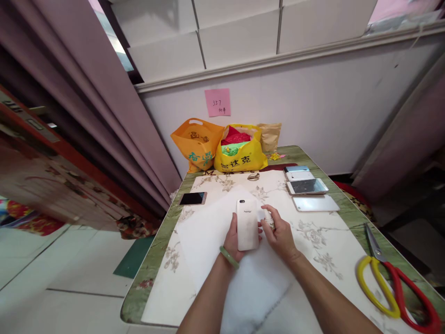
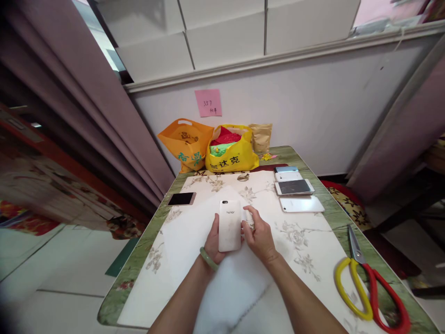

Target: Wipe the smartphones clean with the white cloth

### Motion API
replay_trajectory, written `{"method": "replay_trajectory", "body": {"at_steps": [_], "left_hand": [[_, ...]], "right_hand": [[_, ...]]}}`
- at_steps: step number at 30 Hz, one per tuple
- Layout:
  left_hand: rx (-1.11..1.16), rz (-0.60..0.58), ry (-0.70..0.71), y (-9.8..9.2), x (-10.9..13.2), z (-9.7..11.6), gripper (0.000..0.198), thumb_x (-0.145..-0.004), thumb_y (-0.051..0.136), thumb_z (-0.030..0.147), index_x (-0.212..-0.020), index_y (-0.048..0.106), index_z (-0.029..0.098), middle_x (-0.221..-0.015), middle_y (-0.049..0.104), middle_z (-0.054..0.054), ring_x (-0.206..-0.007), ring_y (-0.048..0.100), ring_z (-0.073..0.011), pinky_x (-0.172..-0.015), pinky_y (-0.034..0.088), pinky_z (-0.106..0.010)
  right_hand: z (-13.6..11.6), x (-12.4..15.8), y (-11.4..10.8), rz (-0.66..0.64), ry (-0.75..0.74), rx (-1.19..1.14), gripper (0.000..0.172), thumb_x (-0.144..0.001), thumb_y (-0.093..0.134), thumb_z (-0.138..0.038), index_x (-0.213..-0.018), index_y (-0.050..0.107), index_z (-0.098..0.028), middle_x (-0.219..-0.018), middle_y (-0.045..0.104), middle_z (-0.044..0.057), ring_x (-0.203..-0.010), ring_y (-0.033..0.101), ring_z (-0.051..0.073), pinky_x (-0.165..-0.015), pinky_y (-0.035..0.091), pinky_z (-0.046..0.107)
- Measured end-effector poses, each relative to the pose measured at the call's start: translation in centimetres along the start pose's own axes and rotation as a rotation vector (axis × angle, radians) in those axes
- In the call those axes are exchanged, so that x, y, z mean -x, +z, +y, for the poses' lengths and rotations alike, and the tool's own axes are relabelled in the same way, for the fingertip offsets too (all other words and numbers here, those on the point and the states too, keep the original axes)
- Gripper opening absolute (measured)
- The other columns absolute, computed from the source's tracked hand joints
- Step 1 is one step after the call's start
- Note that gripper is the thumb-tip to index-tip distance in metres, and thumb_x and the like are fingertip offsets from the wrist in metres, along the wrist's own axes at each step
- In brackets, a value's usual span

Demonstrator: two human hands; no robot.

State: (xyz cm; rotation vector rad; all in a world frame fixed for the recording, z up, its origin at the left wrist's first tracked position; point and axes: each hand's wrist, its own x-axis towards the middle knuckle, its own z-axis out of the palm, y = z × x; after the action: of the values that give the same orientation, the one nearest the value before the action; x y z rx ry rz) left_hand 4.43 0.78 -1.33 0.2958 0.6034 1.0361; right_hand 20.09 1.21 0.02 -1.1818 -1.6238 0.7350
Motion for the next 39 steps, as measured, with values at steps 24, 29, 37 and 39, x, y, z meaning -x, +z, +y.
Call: {"method": "replay_trajectory", "body": {"at_steps": [24, 29, 37, 39], "left_hand": [[0.21, 0.169, 0.194, 0.4, 0.0, 0.2, 0.061, -0.086, 0.044, 0.063, -0.123, 0.06, 0.017, -0.109, 0.071, -0.009, -0.101, 0.065, -0.0272, -0.094, 0.046, -0.041], [0.221, 0.165, 0.213, 0.3, -0.2, 0.2, 0.073, -0.086, 0.035, 0.068, -0.115, 0.063, 0.008, -0.103, 0.071, -0.016, -0.103, 0.063, -0.0301, -0.093, 0.047, -0.041], [0.183, 0.182, 0.257, -0.2, -0.4, 0.2, 0.069, -0.089, 0.035, 0.062, -0.114, 0.064, 0.004, -0.101, 0.071, -0.016, -0.089, 0.065, -0.0254, -0.086, 0.049, -0.036], [0.186, 0.189, 0.251, -0.1, -0.4, 0.2, 0.069, -0.089, 0.034, 0.063, -0.114, 0.064, 0.005, -0.103, 0.071, -0.016, -0.092, 0.065, -0.0262, -0.087, 0.049, -0.038]], "right_hand": [[0.2, 1.0, 0.5, -0.247, -0.252, 0.096, 0.042, -0.089, 0.047, -0.026, -0.131, 0.046, -0.027, -0.127, 0.061, 0.005, -0.066, 0.066, 0.013, -0.071, 0.055, 0.027], [0.2, 1.1, 0.5, -0.267, -0.232, 0.15, 0.039, -0.089, 0.047, -0.028, -0.128, 0.046, -0.027, -0.129, 0.061, 0.006, -0.062, 0.063, 0.014, -0.066, 0.054, 0.028], [0.3, 1.2, 0.7, -0.309, -0.286, 0.189, 0.043, -0.088, 0.047, -0.026, -0.131, 0.047, -0.026, -0.112, 0.069, 0.004, -0.049, 0.054, 0.011, -0.057, 0.05, 0.027], [0.5, 1.2, 0.8, -0.283, -0.276, 0.205, 0.042, -0.088, 0.048, -0.026, -0.13, 0.048, -0.025, -0.114, 0.068, 0.004, -0.048, 0.055, 0.011, -0.057, 0.05, 0.027]]}}
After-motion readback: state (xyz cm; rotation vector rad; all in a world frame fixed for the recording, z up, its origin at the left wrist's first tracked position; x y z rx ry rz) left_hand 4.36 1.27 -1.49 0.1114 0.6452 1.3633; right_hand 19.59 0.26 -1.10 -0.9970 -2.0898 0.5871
